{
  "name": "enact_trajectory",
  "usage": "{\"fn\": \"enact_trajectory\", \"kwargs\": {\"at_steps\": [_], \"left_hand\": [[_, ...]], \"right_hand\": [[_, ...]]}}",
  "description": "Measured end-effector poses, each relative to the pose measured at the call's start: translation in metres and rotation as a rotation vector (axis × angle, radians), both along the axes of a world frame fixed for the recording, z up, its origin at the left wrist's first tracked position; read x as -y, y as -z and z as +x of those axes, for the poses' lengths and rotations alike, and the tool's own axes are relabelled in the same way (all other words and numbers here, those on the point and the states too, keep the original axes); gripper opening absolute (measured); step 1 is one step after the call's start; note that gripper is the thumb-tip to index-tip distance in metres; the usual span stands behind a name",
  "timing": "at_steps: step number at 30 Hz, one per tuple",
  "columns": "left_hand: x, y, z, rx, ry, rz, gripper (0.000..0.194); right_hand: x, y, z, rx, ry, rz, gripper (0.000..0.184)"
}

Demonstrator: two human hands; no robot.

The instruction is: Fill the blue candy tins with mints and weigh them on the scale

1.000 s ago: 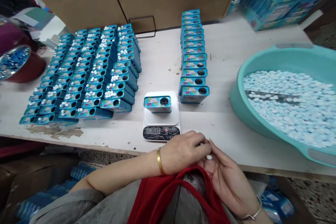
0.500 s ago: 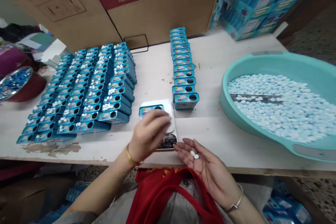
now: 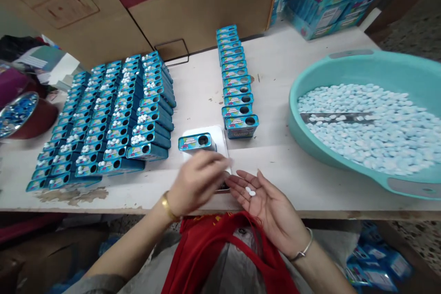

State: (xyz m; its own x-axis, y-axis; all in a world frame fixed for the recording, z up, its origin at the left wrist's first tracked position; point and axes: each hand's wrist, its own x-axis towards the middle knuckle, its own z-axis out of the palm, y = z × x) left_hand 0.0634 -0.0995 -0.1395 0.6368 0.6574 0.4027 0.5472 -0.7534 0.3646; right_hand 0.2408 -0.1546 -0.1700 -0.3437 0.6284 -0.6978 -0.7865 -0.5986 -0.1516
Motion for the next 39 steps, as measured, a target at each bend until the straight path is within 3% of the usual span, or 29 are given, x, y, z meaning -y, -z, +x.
{"fn": "enact_trajectory", "kwargs": {"at_steps": [3,8,15,25,28,30,33,36,39], "left_hand": [[0.021,0.022,0.032,-0.211,0.196,-0.075,0.024],[0.035,0.048,0.057,-0.278,0.273,-0.174,0.023],[0.039,0.051,0.054,-0.25,0.235,-0.164,0.021],[0.043,0.053,0.053,-0.245,0.232,-0.174,0.021],[0.042,0.047,0.051,-0.265,0.244,-0.166,0.022],[0.036,0.035,0.043,-0.23,0.228,-0.127,0.024],[0.017,0.008,0.015,-0.123,0.047,-0.008,0.028],[-0.012,-0.017,-0.021,-0.138,-0.174,0.07,0.051],[-0.038,-0.024,-0.047,-0.267,-0.23,0.009,0.075]], "right_hand": [[0.005,0.003,0.005,-0.027,-0.002,0.004,0.019],[0.019,0.006,0.016,-0.051,-0.063,-0.011,0.016],[0.027,0.009,0.01,-0.102,0.005,-0.038,0.006],[0.028,0.008,0.009,-0.055,-0.064,-0.068,0.005],[0.027,0.007,0.006,-0.054,-0.066,-0.06,0.007],[0.025,0.007,0.004,-0.043,-0.049,-0.032,0.011],[0.019,0.011,0.003,0.002,-0.023,-0.008,0.016],[0.01,0.017,0.008,0.095,0.015,-0.014,0.016],[0.001,0.021,0.012,0.151,0.036,-0.001,0.014]]}}
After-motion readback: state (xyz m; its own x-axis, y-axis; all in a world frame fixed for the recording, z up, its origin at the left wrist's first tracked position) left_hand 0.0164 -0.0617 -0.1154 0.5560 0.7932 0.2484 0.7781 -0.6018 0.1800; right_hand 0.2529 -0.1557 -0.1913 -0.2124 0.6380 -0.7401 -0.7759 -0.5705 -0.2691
